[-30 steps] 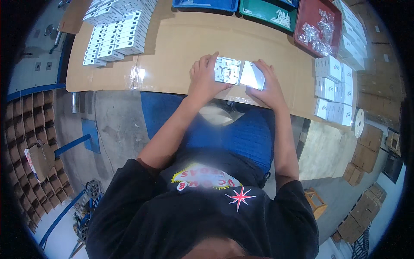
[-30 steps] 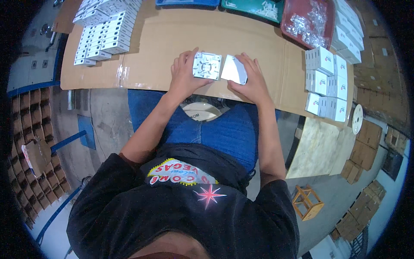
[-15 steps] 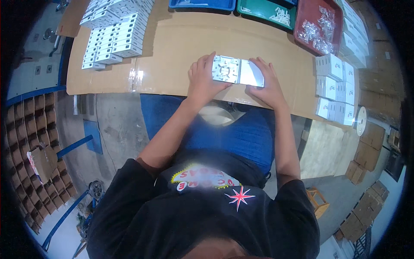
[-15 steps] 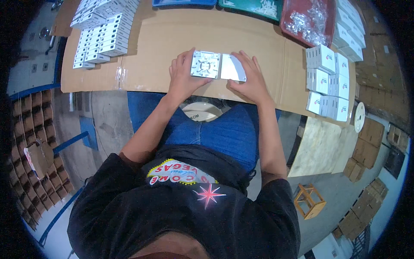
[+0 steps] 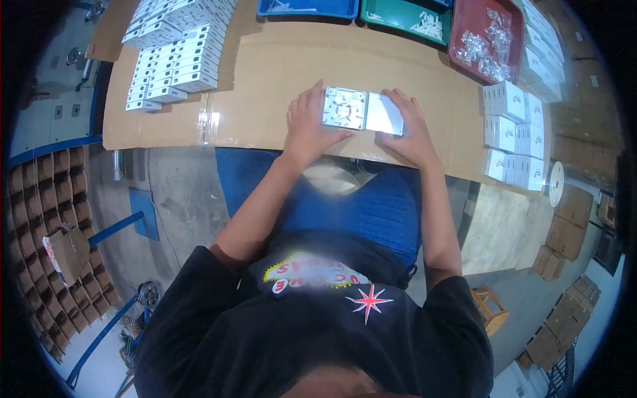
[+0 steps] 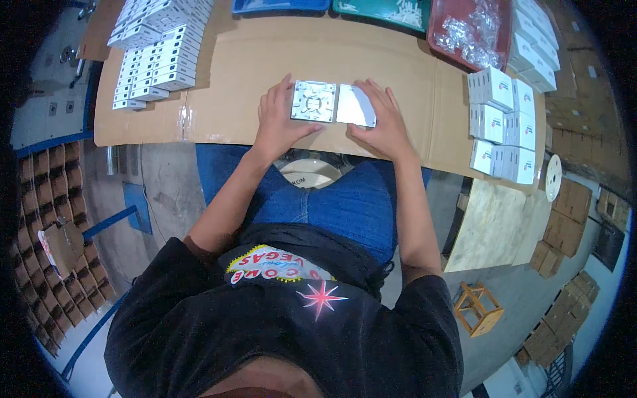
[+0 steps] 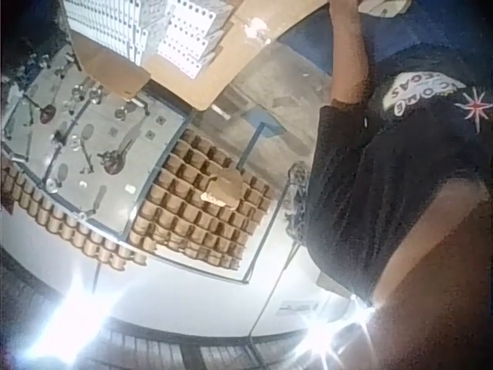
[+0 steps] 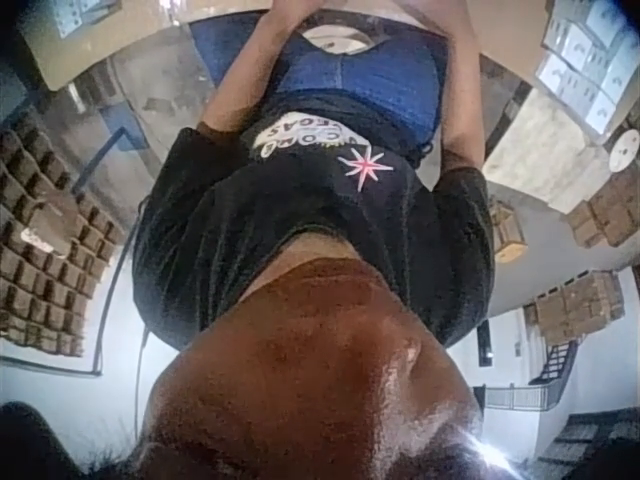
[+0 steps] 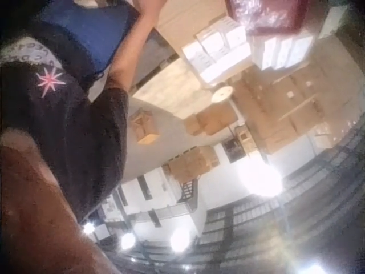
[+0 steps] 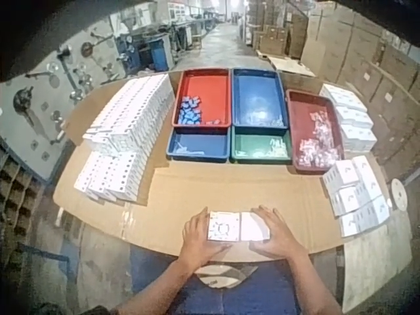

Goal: Packaging small blue and white plastic components into small cardboard boxes.

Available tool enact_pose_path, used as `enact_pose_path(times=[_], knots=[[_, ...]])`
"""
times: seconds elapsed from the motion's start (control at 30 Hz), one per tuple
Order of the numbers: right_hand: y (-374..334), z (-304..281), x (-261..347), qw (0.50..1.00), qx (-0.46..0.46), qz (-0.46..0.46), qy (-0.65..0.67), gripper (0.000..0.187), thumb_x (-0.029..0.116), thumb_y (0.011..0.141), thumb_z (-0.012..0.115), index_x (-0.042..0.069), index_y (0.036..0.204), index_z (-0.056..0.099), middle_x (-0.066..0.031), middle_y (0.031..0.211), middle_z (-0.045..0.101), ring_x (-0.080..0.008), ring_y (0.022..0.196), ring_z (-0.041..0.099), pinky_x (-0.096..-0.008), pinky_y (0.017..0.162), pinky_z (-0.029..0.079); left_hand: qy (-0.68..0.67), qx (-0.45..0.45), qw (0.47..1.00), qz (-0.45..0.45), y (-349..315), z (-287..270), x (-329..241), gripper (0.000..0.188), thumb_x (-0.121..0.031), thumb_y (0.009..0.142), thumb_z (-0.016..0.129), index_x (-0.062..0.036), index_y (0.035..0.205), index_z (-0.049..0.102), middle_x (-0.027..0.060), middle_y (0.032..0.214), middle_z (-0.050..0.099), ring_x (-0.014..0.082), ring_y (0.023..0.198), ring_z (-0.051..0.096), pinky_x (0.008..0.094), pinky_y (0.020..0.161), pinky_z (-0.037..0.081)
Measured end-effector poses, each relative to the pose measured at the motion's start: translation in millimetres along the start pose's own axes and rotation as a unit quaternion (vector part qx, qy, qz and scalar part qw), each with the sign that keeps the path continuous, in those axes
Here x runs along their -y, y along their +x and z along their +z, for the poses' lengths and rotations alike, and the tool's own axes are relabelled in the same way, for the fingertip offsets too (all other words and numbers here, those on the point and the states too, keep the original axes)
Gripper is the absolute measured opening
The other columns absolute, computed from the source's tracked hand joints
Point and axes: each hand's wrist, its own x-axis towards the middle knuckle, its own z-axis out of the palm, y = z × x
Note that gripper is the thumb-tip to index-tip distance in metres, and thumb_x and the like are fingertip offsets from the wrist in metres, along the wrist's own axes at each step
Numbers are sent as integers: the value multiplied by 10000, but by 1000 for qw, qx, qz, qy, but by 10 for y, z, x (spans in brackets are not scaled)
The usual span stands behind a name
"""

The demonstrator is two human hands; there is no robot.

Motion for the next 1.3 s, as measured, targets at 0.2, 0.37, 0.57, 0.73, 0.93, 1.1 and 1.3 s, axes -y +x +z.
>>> enact_pose_path(times=[0.2,0.37,0.57,0.73,0.93,1.1,1.3], knots=[[7,-64,-26,997,-45,9,61,717,246,789,771,95,1444,524,-141,1476,545,-339,1471,405,-501,1223,287,-37,-33,999,-15,52,-77,101,908,-372,795,845,-69,1522,391,140,1380,534,326,1254,495,477,1093,348],[-21,-23,-260,976,-195,50,83,479,154,872,728,63,1331,624,-136,1369,626,-295,1307,577,-394,1081,462,-120,-92,987,-64,115,19,305,390,-296,941,694,-121,1284,634,52,1172,661,241,1137,583,429,1037,366],[346,-404,-586,888,-370,195,191,226,123,934,682,29,1138,683,-99,980,737,-195,873,707,-322,751,545,-44,-117,991,-53,76,-3,232,185,-282,970,654,-141,1067,723,25,1083,674,234,1076,590,409,1002,364],[749,-982,-1072,888,-419,189,24,221,160,937,660,5,1094,669,-173,953,729,-304,832,709,-402,774,540,-20,-118,992,-43,103,21,151,178,-276,969,645,-135,1049,717,20,1077,670,238,1066,580,410,999,357],[1316,-1287,-1556,871,-410,202,-179,223,172,878,695,23,1043,671,-197,991,704,-393,956,672,-480,844,531,-2,-126,991,-49,111,14,121,156,-260,961,643,-129,1016,708,24,1099,664,253,1064,575,417,993,361],[1498,-1290,-1603,888,-302,179,-297,298,220,830,716,68,1086,706,-162,1154,679,-361,1130,614,-494,916,490,25,-134,989,-49,100,50,157,139,-248,952,649,-131,1011,695,28,1118,661,262,1081,577,429,981,371],[1524,-1234,-1732,868,-270,208,-362,232,273,865,685,100,999,762,-171,1014,715,-356,990,670,-513,888,490,30,-133,989,-48,115,70,146,149,-259,944,659,-131,1013,691,31,1121,658,267,1102,574,426,991,371]])
